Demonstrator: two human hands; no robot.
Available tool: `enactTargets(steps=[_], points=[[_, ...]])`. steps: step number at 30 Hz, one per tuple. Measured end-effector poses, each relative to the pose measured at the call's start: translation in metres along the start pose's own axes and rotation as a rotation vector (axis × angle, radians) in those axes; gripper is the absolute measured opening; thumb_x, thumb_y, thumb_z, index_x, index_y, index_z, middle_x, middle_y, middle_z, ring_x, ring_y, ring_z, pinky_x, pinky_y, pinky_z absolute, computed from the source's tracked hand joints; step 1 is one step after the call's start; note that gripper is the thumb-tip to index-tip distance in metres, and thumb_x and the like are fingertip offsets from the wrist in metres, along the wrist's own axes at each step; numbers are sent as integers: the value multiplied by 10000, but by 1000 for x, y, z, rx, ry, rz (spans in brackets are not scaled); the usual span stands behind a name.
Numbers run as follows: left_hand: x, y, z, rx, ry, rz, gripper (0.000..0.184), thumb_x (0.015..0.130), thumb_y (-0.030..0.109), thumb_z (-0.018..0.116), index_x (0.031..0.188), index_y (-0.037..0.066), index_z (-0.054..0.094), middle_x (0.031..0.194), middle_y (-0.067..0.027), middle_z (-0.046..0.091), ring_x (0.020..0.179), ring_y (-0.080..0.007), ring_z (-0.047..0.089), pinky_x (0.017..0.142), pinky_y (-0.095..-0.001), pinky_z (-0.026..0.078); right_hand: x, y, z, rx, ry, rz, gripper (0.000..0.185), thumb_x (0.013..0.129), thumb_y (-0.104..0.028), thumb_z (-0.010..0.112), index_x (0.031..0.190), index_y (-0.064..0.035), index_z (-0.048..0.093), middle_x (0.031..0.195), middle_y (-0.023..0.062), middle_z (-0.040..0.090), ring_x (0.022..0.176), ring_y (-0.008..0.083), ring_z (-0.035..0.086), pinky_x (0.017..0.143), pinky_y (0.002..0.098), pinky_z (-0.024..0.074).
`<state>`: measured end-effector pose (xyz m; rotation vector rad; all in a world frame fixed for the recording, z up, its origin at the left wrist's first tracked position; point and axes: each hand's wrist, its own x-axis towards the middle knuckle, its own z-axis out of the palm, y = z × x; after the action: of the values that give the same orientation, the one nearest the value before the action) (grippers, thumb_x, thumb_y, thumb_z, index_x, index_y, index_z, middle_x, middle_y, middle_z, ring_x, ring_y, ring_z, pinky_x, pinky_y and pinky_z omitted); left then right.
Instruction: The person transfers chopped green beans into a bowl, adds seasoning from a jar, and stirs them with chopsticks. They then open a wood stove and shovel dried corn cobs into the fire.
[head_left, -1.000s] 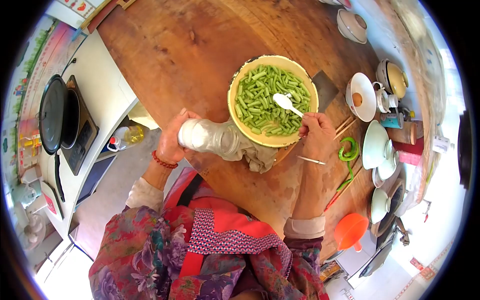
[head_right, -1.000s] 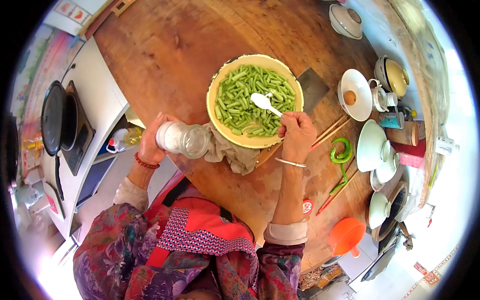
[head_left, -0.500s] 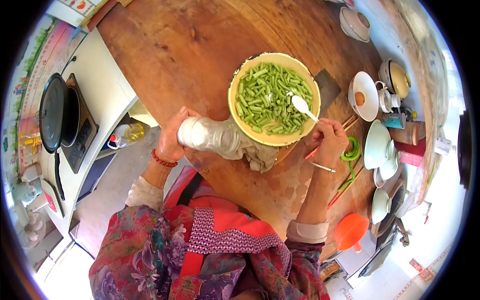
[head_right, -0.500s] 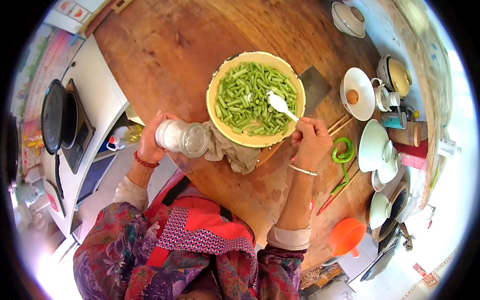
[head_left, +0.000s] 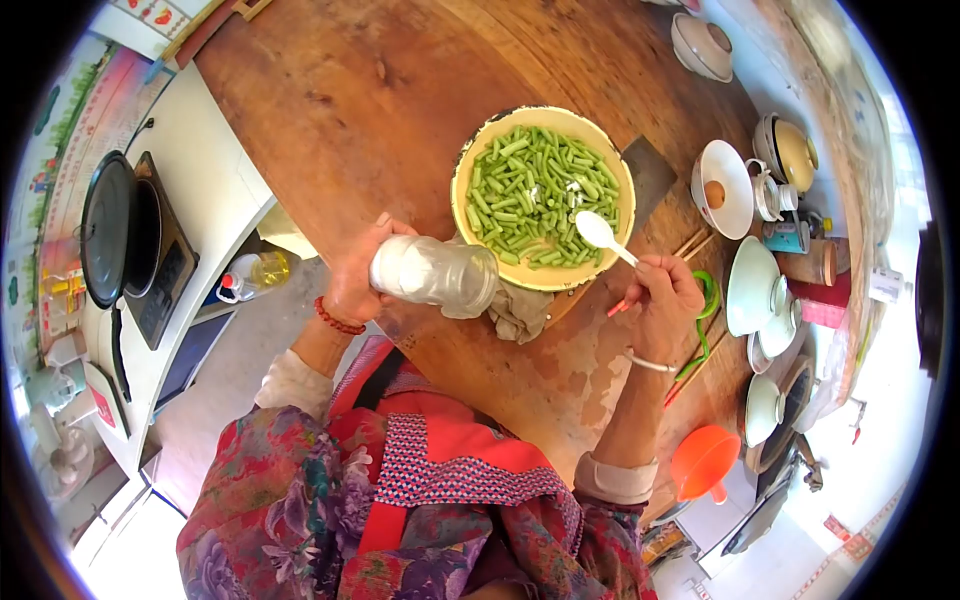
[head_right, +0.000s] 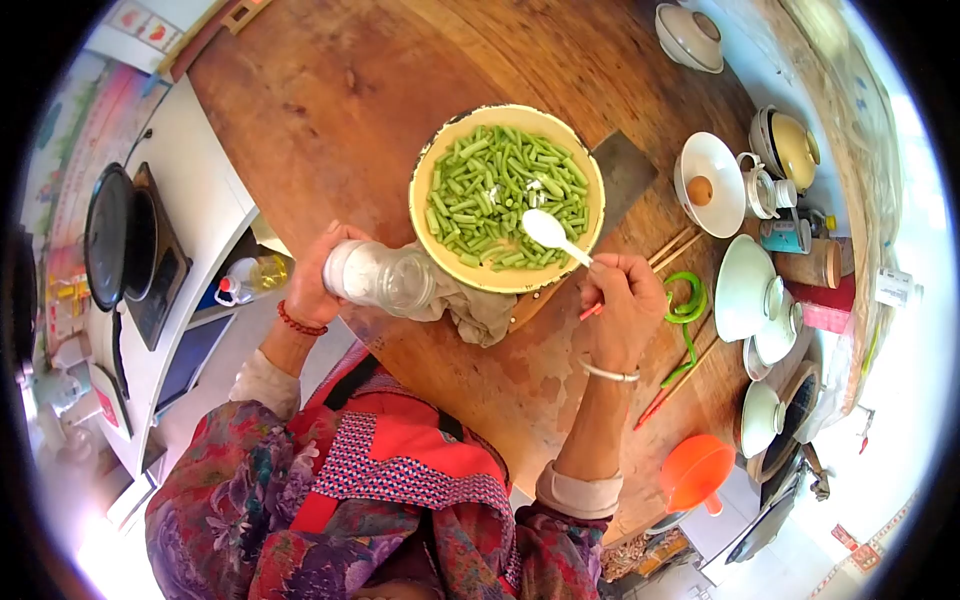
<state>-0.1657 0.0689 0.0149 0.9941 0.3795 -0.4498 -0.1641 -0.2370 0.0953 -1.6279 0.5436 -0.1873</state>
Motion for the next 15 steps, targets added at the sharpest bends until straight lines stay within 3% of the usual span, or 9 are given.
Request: enactTargets(steps=[1,3,5,11,15], points=[[1,-5,6,230,-38,296,395,965,435,396,940,87,581,729,-15,607,494,-79,515,347,-220,314,-7,-9,-1,33,-50,9,68,784,-31,598,807,25,629,618,39,581,487,78,512,451,189,400],[1,-8,7,461,-75,594,394,965,436,395,936,89,580,719,-9,600,488,-77,506,349,-220,313,-20,-20,-2,20,-82,-1,51,778,-3,591,801,28,624,623,38,578,490,75,512,459,186,399],[2,-5,2,87,-164,-25,411,976,428,360,990,67,555,817,-36,612,664,-98,587,486,-219,449,-35,-34,3,-48,-149,-34,42,772,14,594,795,18,629,622,26,579,512,66,520,473,184,407],[-3,-9,19,13,-214,-136,435,972,465,357,1001,78,554,823,-25,609,622,-92,578,436,-215,416,-59,-33,8,-214,-286,-82,36,766,6,611,781,1,643,628,0,586,545,54,527,504,202,418],[-5,-19,25,61,-238,-110,442,971,476,355,1005,82,552,819,-24,609,627,-91,585,430,-215,417,-69,-26,14,-301,-345,-262,27,752,9,605,750,3,632,636,53,593,565,103,552,527,253,442]])
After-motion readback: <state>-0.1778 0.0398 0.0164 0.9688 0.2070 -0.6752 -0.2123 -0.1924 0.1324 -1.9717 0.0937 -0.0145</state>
